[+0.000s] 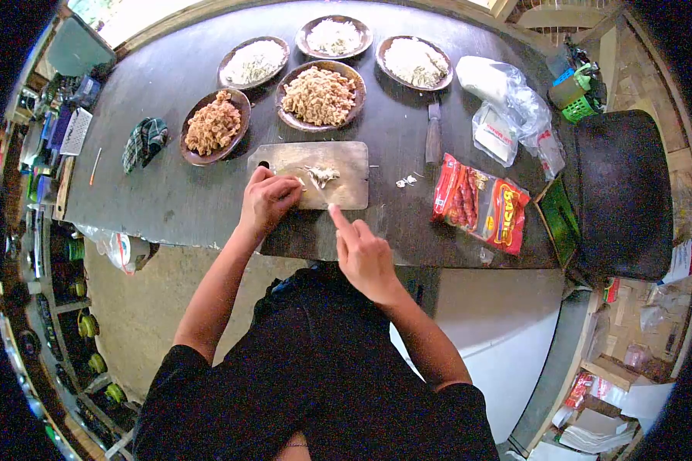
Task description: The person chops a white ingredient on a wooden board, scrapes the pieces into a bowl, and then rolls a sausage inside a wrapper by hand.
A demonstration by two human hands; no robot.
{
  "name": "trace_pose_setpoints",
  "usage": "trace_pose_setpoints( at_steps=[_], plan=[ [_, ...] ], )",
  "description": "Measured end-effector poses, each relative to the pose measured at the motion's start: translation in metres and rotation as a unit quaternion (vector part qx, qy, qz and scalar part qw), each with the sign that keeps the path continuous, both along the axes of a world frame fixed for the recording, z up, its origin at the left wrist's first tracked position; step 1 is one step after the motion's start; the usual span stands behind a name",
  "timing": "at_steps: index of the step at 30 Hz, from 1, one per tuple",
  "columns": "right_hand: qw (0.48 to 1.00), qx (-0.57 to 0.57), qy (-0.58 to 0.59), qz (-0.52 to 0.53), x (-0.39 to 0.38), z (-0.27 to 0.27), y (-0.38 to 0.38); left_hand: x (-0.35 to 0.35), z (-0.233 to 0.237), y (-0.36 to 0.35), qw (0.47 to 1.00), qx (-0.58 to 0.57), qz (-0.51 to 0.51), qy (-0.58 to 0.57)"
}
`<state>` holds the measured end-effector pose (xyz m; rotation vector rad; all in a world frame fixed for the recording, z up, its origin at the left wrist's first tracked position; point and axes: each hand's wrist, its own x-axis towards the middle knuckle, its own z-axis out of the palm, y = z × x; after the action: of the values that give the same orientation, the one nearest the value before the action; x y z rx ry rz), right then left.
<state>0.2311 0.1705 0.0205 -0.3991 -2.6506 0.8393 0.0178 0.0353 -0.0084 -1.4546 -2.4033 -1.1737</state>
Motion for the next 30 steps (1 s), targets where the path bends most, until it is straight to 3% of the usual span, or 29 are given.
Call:
trace_pose_setpoints(
  at_steps=[2, 5, 14, 30],
  plan=[
    [1.000, -0.015, -0.005, 0.018, 0.004, -0.001, -0.009, -0.004, 0.002, -0.001, 0.999, -0.043, -0.013, 0.022],
    [0.999, -0.010, -0.049, 0.009, 0.008, -0.011, -0.016, -0.003, 0.000, -0.003, 1.000, -0.009, -0.004, 0.018],
    [1.000, -0.006, -0.021, 0.010, 0.011, -0.012, -0.015, -0.003, 0.004, -0.003, 0.998, -0.019, -0.006, 0.052],
    [0.997, 0.052, -0.062, 0.008, -0.012, -0.011, -0.017, -0.004, 0.000, -0.004, 0.999, -0.028, 0.013, 0.024]
  ],
)
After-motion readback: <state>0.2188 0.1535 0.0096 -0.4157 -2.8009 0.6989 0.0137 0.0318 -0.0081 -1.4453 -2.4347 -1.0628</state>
